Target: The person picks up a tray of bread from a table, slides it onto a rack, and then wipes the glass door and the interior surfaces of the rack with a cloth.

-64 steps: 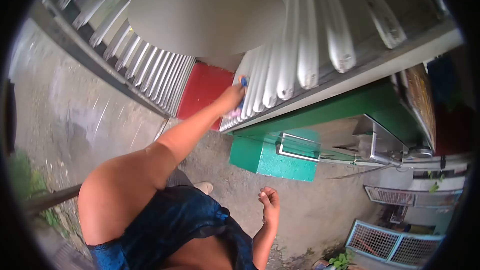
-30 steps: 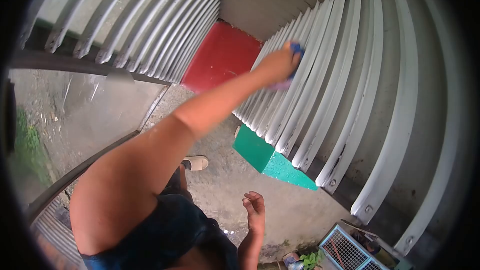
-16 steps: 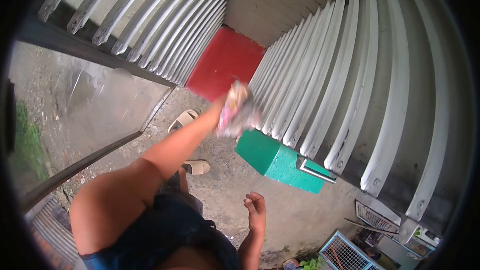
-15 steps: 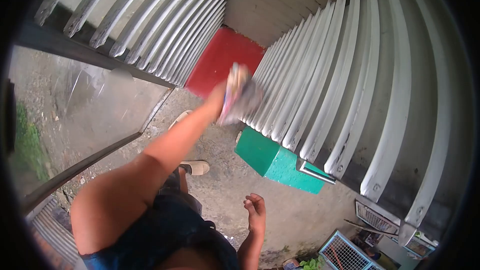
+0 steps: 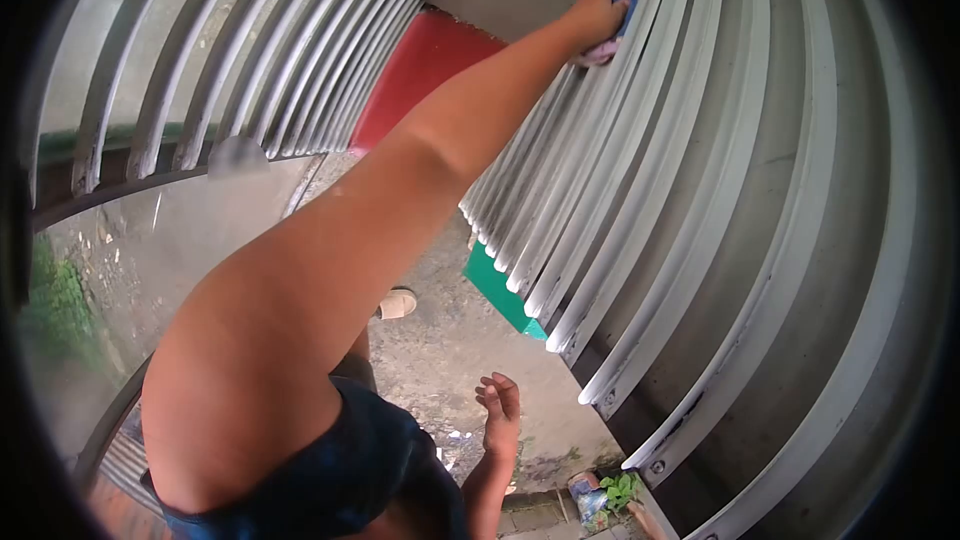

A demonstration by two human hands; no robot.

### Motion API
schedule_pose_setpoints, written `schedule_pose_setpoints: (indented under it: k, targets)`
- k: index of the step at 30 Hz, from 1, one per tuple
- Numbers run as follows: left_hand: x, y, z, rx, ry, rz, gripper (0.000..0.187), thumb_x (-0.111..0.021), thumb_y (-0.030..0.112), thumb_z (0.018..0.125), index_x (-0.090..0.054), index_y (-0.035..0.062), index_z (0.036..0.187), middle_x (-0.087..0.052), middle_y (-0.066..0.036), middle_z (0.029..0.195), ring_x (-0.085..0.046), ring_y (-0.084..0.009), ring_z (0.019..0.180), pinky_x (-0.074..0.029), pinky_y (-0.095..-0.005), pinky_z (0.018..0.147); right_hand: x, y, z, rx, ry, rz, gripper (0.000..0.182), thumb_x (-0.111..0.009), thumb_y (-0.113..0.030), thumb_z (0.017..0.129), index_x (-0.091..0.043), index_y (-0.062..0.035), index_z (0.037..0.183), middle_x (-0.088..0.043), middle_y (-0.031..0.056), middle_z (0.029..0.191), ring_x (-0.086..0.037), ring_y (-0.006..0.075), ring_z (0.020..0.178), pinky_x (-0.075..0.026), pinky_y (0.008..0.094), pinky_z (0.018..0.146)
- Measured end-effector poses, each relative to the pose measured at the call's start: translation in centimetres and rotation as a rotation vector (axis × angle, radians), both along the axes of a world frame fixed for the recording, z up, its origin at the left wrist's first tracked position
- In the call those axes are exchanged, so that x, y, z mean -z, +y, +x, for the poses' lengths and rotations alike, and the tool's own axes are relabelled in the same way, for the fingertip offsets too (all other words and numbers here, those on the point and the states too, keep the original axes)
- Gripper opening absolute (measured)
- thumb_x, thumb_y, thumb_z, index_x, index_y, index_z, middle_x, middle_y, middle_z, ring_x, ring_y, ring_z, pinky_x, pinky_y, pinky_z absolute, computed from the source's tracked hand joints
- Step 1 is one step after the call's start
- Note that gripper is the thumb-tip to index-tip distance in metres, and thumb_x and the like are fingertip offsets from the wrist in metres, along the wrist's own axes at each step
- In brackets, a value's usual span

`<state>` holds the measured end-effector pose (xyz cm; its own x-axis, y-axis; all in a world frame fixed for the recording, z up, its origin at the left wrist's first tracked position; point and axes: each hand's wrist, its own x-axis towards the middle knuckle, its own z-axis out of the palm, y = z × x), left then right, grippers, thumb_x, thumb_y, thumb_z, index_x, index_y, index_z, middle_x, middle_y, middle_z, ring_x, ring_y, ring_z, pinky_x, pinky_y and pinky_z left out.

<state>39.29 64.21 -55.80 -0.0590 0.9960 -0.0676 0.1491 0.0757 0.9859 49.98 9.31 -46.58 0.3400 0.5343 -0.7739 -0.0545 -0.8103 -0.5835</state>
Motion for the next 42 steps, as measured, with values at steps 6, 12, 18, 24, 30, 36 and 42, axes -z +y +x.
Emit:
schedule_pose_setpoints:
  k: [6,12,18,24,30,36,42]
  targets:
    - [-1.3,-16.7,-3.0,0.154,-0.008,-0.028,0.039,-0.045,0.033,0.086,-0.053,-0.0034,0.099,-0.059,-0.026,0.082,-0.058,-0.0408,0.077,-0.045,-0.0451,0.072,0.5,0.6,-0.1,-0.048,0.079,0.034,0.034,-0.063,-0.014,0.080,-0.048,-0.0060,0.109,-0.056,0.0065,0.100,-0.051,0.0136,0.088,-0.041,0.0259,0.079]
    - [-3.8,-33.3,-5.8,0.297,0.066,-0.184,0.034,-0.044,0.032,0.087,-0.051,-0.0021,0.089,-0.057,-0.024,0.076,-0.055,-0.0413,0.071,-0.042,-0.0494,0.066,2.3,-0.5,1.1,-0.143,0.076,0.052,0.040,-0.066,-0.020,0.077,-0.047,-0.0064,0.109,-0.056,0.0070,0.101,-0.053,0.0142,0.087,-0.043,0.0278,0.077]
    - [2.0,-36.5,-8.4,0.275,-0.250,-0.324,0.032,-0.040,0.031,0.090,-0.051,0.0015,0.095,-0.057,-0.016,0.086,-0.055,-0.0298,0.081,-0.042,-0.0381,0.070,1.3,0.6,1.8,-0.122,0.055,0.045,0.035,-0.063,-0.018,0.080,-0.047,-0.0058,0.109,-0.056,0.0073,0.101,-0.053,0.0150,0.087,-0.043,0.0276,0.077]
    - [4.7,-7.7,-6.7,-0.250,-0.681,0.083,0.030,-0.041,0.034,0.089,-0.056,0.0074,0.092,-0.054,-0.003,0.070,-0.051,-0.0135,0.059,-0.043,-0.0285,0.059,1.3,0.5,1.8,-0.077,-0.012,0.027,0.036,-0.060,-0.025,0.083,-0.047,-0.0054,0.111,-0.056,0.0084,0.101,-0.053,0.0162,0.086,-0.043,0.0286,0.077]
    - [3.7,4.2,0.0,-0.113,-0.128,-0.164,0.046,-0.046,0.037,0.082,-0.056,-0.0038,0.100,-0.061,-0.024,0.092,-0.060,-0.0353,0.085,-0.046,-0.0380,0.074,2.7,-0.7,1.5,-0.029,-0.027,-0.076,0.038,-0.059,-0.028,0.084,-0.047,-0.0045,0.111,-0.056,0.0083,0.101,-0.053,0.0162,0.086,-0.042,0.0287,0.078]
    - [5.2,-3.9,-0.8,0.052,0.011,0.104,0.045,-0.047,0.031,0.082,-0.046,-0.0015,0.113,-0.060,-0.026,0.087,-0.058,-0.0392,0.083,-0.046,-0.0434,0.076,2.9,-1.5,1.6,-0.029,0.014,-0.078,0.035,-0.060,-0.021,0.082,-0.047,-0.0048,0.110,-0.056,0.0074,0.100,-0.053,0.0155,0.085,-0.042,0.0282,0.076]
    - [2.4,-21.9,-3.7,0.169,0.004,-0.025,0.037,-0.047,0.032,0.085,-0.055,-0.0036,0.091,-0.058,-0.026,0.078,-0.058,-0.0393,0.074,-0.045,-0.0444,0.067,3.4,-2.2,1.2,-0.134,0.065,0.057,0.034,-0.063,-0.016,0.078,-0.047,-0.0068,0.107,-0.055,0.0054,0.096,-0.052,0.0132,0.084,-0.042,0.0252,0.074]
